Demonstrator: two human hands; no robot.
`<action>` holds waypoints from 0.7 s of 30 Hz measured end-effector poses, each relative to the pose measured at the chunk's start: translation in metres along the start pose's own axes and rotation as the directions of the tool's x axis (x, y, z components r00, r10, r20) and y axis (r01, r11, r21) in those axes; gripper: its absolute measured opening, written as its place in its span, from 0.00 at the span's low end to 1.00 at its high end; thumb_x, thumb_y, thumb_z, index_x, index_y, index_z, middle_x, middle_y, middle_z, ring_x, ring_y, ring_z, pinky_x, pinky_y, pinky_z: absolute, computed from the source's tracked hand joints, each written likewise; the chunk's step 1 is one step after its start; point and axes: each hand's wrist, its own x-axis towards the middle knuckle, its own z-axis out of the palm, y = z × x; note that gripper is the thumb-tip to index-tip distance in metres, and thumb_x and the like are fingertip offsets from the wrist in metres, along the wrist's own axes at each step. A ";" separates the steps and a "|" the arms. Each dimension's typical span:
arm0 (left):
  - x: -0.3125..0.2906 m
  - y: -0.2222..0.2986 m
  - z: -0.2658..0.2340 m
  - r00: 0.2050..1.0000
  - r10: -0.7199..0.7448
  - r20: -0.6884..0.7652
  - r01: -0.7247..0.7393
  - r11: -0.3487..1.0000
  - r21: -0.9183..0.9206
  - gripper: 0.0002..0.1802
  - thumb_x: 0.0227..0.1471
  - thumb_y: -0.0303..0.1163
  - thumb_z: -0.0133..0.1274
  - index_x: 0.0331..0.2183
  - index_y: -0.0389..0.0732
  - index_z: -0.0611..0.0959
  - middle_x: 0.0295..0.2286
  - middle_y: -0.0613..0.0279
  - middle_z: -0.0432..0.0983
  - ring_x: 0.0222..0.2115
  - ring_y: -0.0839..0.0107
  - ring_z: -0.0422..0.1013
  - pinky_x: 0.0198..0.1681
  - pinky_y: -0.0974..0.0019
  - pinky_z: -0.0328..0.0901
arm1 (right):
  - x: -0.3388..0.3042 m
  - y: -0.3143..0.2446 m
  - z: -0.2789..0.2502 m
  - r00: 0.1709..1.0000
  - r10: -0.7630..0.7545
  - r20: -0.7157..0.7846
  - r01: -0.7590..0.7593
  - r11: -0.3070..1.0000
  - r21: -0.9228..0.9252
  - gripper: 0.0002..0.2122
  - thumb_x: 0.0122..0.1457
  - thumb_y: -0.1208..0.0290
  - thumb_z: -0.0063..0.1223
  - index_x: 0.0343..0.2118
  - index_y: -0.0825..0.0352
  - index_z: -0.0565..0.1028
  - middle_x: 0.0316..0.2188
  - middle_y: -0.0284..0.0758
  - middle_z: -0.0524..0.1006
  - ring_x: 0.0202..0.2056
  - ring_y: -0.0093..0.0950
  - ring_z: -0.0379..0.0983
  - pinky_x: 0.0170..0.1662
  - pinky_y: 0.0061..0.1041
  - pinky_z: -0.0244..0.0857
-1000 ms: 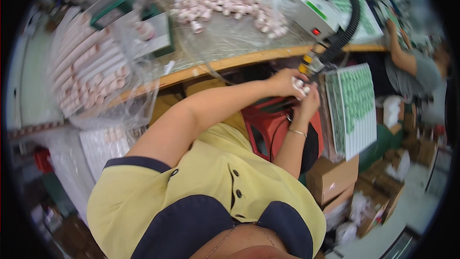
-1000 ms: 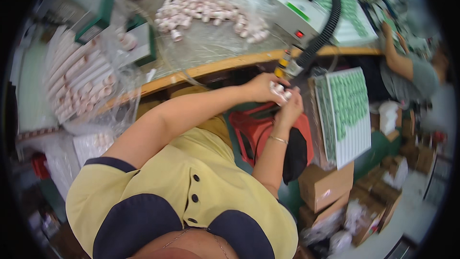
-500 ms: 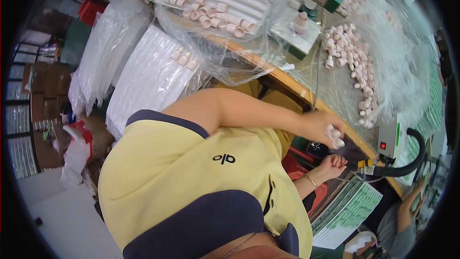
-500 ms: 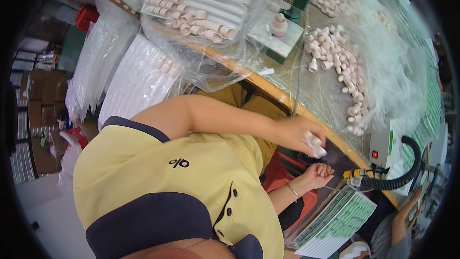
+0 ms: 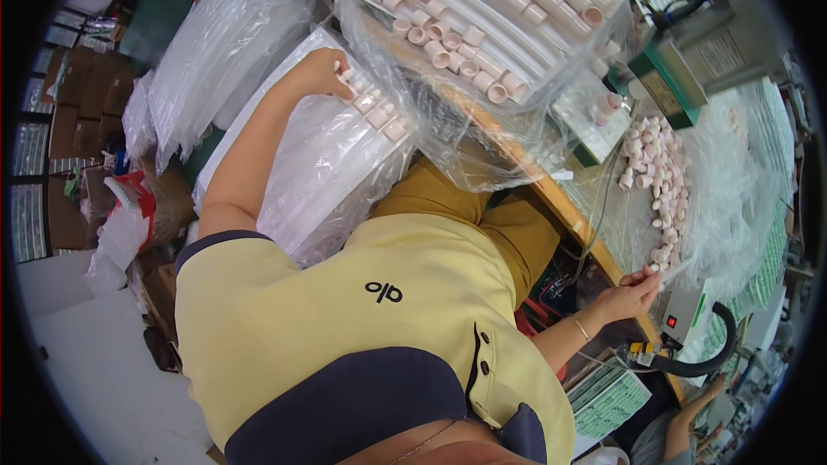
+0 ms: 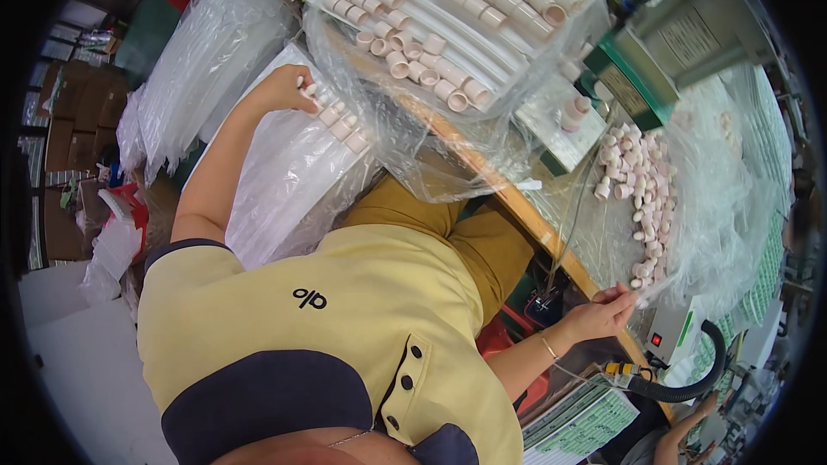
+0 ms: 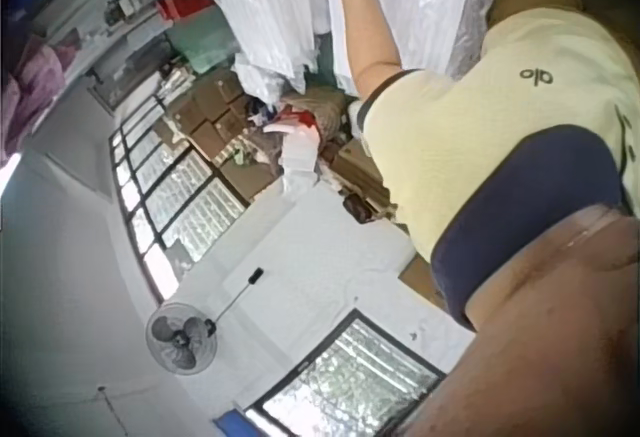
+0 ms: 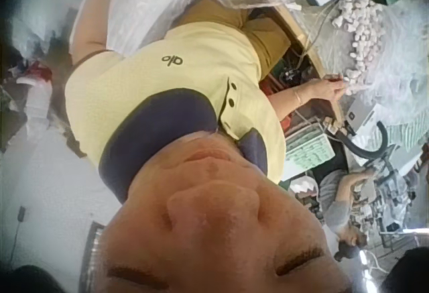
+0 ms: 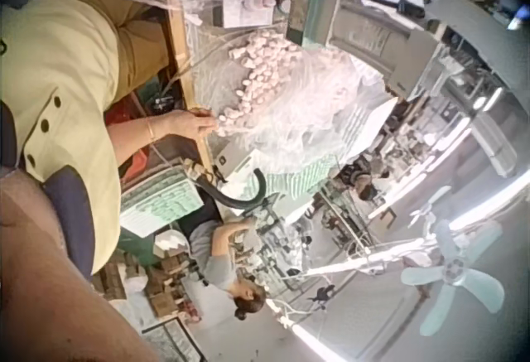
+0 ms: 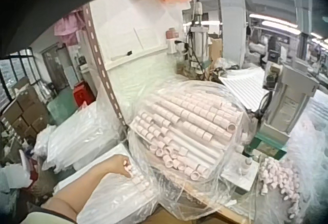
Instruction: Manually assemble and organize small plastic components into packaging trays.
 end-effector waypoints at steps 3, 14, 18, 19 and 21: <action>0.016 -0.010 -0.003 0.993 0.026 0.114 -0.040 0.991 0.124 0.24 0.25 0.33 0.70 0.26 0.34 0.75 0.22 0.57 0.74 0.19 0.72 0.72 0.21 0.70 0.67 | 0.010 -0.014 0.019 0.995 -0.080 0.060 0.082 0.996 -0.039 0.14 0.62 0.64 0.45 0.24 0.68 0.73 0.16 0.25 0.65 0.17 0.12 0.54 0.18 0.12 0.44; 0.034 -0.036 0.028 0.879 0.126 -0.460 -0.004 0.966 0.257 0.19 0.53 0.44 0.48 0.36 0.36 0.75 0.36 0.51 0.73 0.40 0.55 0.68 0.43 0.60 0.62 | 0.112 0.060 0.025 0.770 -0.250 0.587 0.638 0.307 -0.706 0.21 0.53 0.63 0.56 0.48 0.66 0.70 0.43 0.47 0.70 0.44 0.43 0.66 0.45 0.36 0.61; 0.019 -0.034 0.053 0.495 0.165 -0.853 -0.254 0.966 0.040 0.15 0.58 0.34 0.39 0.43 0.36 0.72 0.42 0.50 0.69 0.46 0.55 0.63 0.50 0.60 0.56 | 0.117 0.076 0.026 0.735 -0.272 0.621 0.678 0.284 -0.678 0.17 0.52 0.64 0.57 0.45 0.61 0.72 0.42 0.47 0.69 0.41 0.42 0.68 0.43 0.35 0.63; 0.013 -0.028 0.063 0.516 0.087 -0.852 -0.314 0.945 -0.094 0.18 0.60 0.33 0.36 0.49 0.35 0.68 0.48 0.49 0.64 0.52 0.56 0.57 0.56 0.60 0.49 | 0.115 0.073 0.029 0.807 -0.182 0.561 0.588 0.321 -0.742 0.15 0.51 0.65 0.57 0.42 0.62 0.73 0.41 0.47 0.69 0.38 0.41 0.68 0.41 0.35 0.63; 0.009 -0.020 0.082 0.480 0.036 -0.877 -0.389 0.904 -0.176 0.20 0.60 0.35 0.34 0.50 0.35 0.66 0.50 0.50 0.61 0.54 0.57 0.55 0.58 0.61 0.47 | 0.108 0.066 0.034 0.866 -0.083 0.493 0.489 0.346 -0.801 0.13 0.51 0.65 0.57 0.39 0.62 0.74 0.40 0.46 0.69 0.36 0.40 0.69 0.38 0.35 0.64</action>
